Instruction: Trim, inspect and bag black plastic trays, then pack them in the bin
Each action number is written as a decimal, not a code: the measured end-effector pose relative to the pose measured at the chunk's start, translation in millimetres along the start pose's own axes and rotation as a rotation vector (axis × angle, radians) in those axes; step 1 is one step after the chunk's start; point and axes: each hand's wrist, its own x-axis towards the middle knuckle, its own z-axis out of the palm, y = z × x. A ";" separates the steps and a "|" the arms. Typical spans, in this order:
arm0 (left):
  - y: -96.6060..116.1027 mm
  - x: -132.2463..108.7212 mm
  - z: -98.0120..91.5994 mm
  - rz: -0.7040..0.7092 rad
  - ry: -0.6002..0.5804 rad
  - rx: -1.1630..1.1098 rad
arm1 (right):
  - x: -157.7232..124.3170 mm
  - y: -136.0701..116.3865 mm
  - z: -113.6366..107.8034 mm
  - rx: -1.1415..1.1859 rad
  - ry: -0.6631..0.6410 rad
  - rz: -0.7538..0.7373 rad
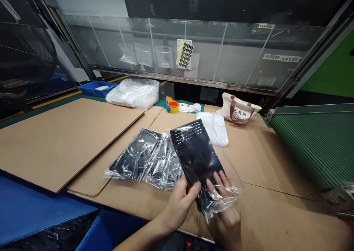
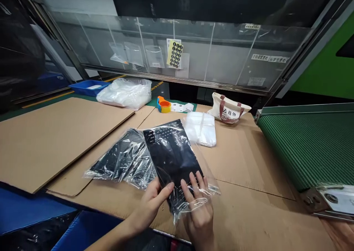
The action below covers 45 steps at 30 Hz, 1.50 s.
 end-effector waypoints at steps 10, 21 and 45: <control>-14.7 2.6 8.4 0.899 0.261 1.132 | -13.5 -44.0 -5.5 0.597 0.099 0.820; -10.4 19.5 -71.1 0.450 0.205 0.919 | 70.6 -1.7 49.6 1.300 0.068 1.286; -81.9 33.1 -128.2 0.726 0.611 0.916 | 64.8 15.9 80.8 0.986 -0.224 0.852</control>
